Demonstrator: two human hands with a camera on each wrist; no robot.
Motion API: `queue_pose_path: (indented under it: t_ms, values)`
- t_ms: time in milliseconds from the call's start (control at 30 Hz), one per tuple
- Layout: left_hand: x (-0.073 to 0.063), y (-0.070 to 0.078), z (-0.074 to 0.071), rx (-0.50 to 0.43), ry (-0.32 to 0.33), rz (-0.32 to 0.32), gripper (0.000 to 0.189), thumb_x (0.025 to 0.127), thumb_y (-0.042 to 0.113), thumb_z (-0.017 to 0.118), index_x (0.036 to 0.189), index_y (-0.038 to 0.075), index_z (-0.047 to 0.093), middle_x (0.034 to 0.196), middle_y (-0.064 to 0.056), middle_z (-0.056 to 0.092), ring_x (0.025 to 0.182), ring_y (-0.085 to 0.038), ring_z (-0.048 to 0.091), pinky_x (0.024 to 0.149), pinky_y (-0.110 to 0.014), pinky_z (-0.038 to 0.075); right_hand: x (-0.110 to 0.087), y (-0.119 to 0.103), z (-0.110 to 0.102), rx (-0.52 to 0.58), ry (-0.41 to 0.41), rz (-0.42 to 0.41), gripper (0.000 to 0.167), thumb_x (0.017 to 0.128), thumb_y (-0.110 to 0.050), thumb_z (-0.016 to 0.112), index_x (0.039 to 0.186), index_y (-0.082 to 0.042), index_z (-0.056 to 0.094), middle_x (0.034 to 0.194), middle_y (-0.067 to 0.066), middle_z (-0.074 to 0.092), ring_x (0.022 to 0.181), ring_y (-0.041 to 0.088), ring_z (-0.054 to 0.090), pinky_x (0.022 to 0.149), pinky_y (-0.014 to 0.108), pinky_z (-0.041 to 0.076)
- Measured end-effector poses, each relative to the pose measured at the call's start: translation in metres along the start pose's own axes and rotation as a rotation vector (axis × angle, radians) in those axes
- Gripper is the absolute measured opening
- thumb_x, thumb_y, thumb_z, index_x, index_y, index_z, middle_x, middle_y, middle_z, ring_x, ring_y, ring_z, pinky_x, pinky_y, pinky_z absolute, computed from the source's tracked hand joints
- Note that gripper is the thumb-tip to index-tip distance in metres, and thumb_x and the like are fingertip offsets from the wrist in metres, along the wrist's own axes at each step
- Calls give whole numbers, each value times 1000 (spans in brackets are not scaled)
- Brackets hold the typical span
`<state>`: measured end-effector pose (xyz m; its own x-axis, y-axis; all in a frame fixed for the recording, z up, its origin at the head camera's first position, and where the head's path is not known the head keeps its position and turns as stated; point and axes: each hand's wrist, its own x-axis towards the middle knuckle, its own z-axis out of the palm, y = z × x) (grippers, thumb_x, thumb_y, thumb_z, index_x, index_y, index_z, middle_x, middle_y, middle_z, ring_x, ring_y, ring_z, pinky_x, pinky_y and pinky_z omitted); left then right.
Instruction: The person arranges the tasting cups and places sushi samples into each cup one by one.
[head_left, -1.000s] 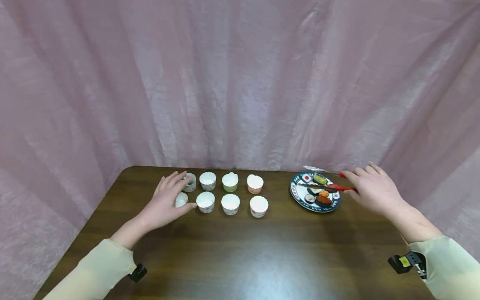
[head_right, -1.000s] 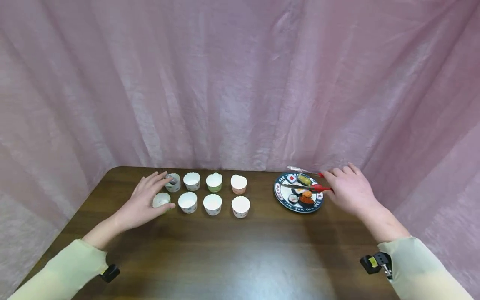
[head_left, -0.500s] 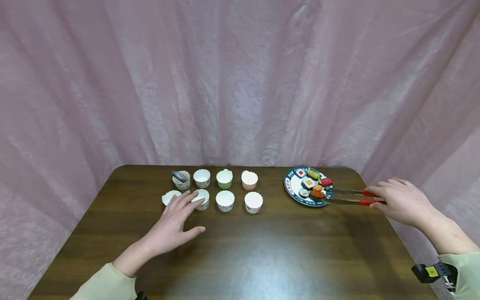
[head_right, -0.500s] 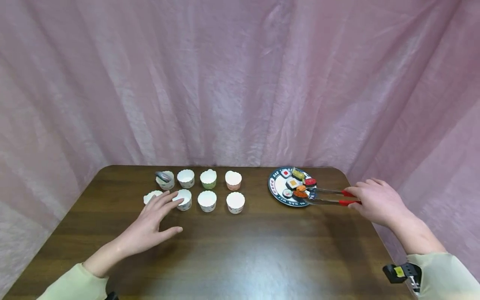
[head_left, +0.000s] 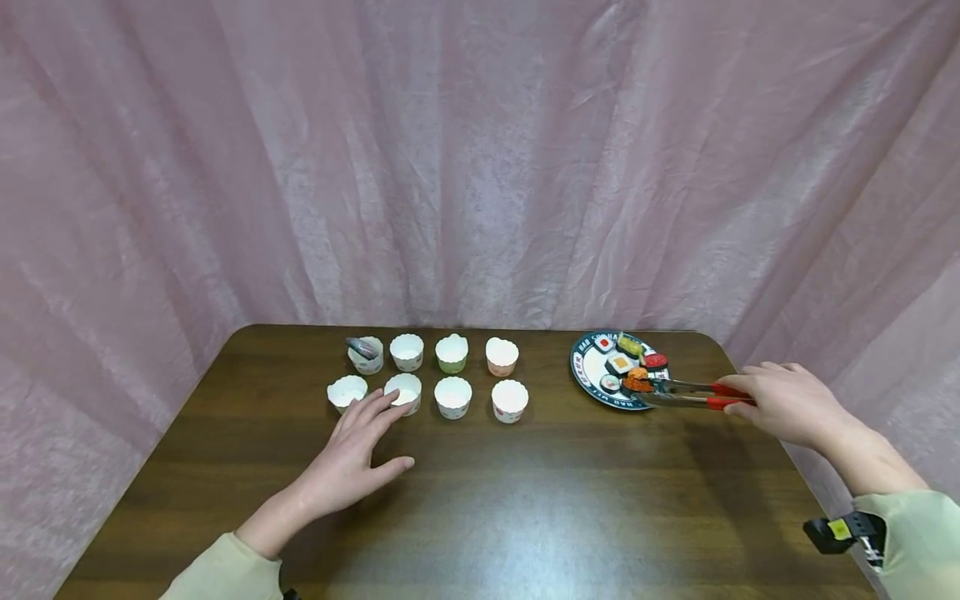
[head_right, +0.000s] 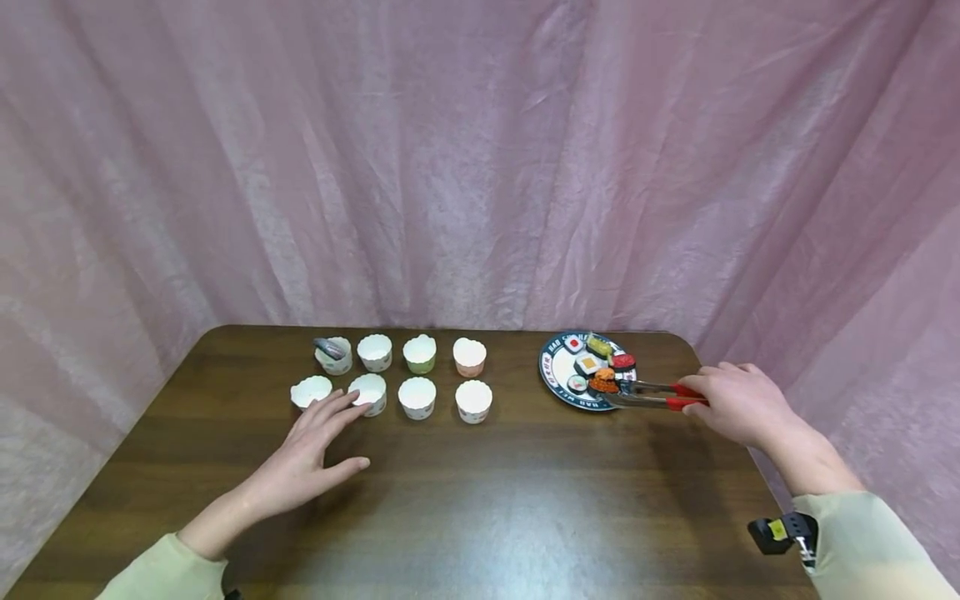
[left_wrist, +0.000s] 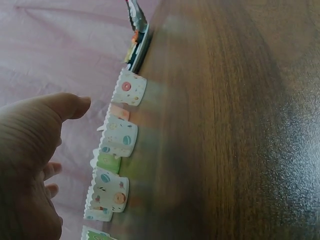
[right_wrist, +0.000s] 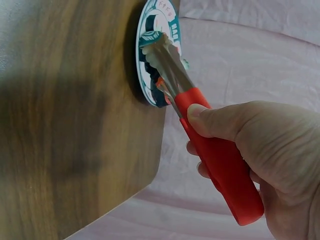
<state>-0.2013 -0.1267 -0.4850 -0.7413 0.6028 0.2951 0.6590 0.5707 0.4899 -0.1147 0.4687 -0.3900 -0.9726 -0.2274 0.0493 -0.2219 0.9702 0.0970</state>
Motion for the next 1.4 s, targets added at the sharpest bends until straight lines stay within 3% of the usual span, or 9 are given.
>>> queue_pose_path:
  t_ms: [333,667,767,900,1067,1167,1267,1333,1400]
  values:
    - [5,-8,-7,31,49,-13,74,90,40,79,152,14,49,162,-11,34,153,-37,18,117,-68,11,0,-3,3,-55,66,-43,33,83,-23,84,113,-10,77,82,-9,63,80,22,62,80,54,47]
    - [36,-29,-30,67,150,-100,75,88,39,80,150,10,50,163,-18,29,152,-42,13,119,-65,3,-16,2,-6,-140,287,-134,37,71,-24,85,105,-12,76,78,-9,61,75,24,60,81,54,46]
    - [48,-41,-38,110,151,-152,77,88,42,79,151,11,48,165,-18,25,153,-40,10,119,-66,1,-13,3,-10,-132,333,-167,35,85,-41,74,106,-12,76,80,-9,63,76,25,61,84,53,45]
    - [64,-56,-48,158,117,-211,80,88,49,77,154,14,46,166,-17,20,154,-39,7,118,-66,-2,3,-2,-19,-143,402,-224,82,101,-73,23,106,-10,75,82,-4,67,75,26,60,85,53,44]
    - [91,-65,-48,205,61,-248,83,87,55,75,155,16,45,167,-17,18,154,-40,5,118,-66,-2,22,-14,-30,-181,438,-275,97,100,-70,2,107,-7,75,82,2,68,76,30,61,88,57,45]
    - [105,-68,-45,232,23,-257,84,87,57,74,155,17,45,167,-18,18,153,-41,6,118,-67,-1,38,-23,-37,-198,437,-331,70,105,-63,36,108,-5,75,84,5,68,79,33,62,92,59,44]
    - [117,-70,-40,245,-17,-266,83,87,56,74,154,16,45,166,-19,19,153,-42,6,117,-68,2,56,-35,-43,-203,426,-378,39,86,-34,81,110,-4,74,86,6,69,83,34,62,96,61,43]
    - [124,-70,-36,244,-42,-269,84,86,55,75,154,15,46,166,-19,20,153,-43,7,117,-68,2,68,-45,-48,-192,416,-401,50,64,-13,91,110,-5,74,88,6,69,85,34,62,98,60,42]
    - [129,-68,-33,251,-66,-280,85,85,56,77,153,14,48,166,-19,22,153,-43,7,117,-67,3,80,-55,-51,-194,412,-419,52,63,-10,93,111,-5,74,89,6,69,87,35,62,100,60,42]
